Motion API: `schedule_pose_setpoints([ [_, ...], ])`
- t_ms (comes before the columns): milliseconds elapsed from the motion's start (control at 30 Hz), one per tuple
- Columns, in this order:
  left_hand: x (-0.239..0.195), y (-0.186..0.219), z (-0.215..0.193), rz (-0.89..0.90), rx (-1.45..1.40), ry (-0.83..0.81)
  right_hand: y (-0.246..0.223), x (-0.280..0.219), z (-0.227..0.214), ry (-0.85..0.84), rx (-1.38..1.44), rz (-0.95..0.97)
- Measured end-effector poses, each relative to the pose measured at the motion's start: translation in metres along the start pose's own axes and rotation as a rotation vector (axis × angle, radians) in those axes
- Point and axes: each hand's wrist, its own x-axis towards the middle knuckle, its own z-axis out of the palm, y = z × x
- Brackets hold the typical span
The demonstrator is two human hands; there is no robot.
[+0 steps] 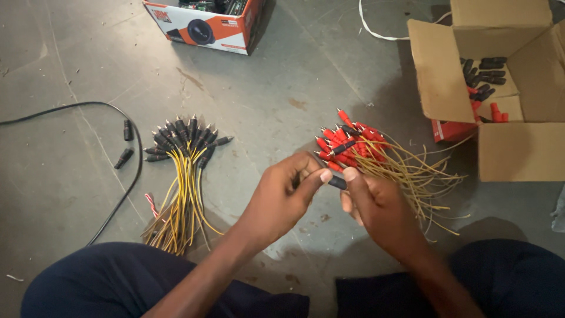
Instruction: The person sits on the floor and repeatedly picks up red and black audio connectors, attaching them to yellow wires by hand. They place the assembled cables into a pile on the floor. Cardboard boxes and a speaker box are visible nearby.
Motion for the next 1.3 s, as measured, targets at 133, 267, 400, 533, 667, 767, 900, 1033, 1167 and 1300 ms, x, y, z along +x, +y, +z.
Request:
schedule_pose_setpoints([
  [133,0.003,0.003,-0.001,0.047,-0.053,0.022,-0.008,-0.002,-0.003,0.043,-0.076,-0.161],
  [267,0.006,-0.001,-0.003,0.025,-0.206,-0.006,-0.031,-0.006,0.001,0.181,-0.229,-0.488],
  [400,0.007,-0.006,-0.003,0.050,-0.365,-0.083,-0.032,-0.009,0.002,0.168,-0.184,-0.399],
  [533,0.002,-0.006,-0.003,0.059,-0.348,-0.117,-0.003,-0.008,-0.004,0.052,-0.119,-0.206],
  [667,0.001,-0.004,-0.002,0.131,-0.377,-0.162,0.024,-0.005,-0.001,-0.115,0.291,0.057],
  [767,0.003,-0.006,-0.003,0.134,-0.370,-0.160,0.020,-0.004,0.001,-0.133,0.269,0.070],
  [900,0.009,-0.011,-0.002,0.087,-0.336,-0.085,-0.008,-0.004,0.005,0.009,0.101,-0.074],
  [1033,0.008,-0.012,-0.003,0.081,-0.368,-0.121,-0.029,-0.007,0.010,-0.012,0.173,-0.078],
  [1167,0.004,-0.015,-0.002,0.108,-0.362,-0.174,-0.030,-0.014,0.017,-0.217,1.128,0.230],
  [1300,0.006,-0.018,-0.004,0.129,-0.395,-0.168,-0.031,-0.008,0.017,-0.276,0.918,0.131],
])
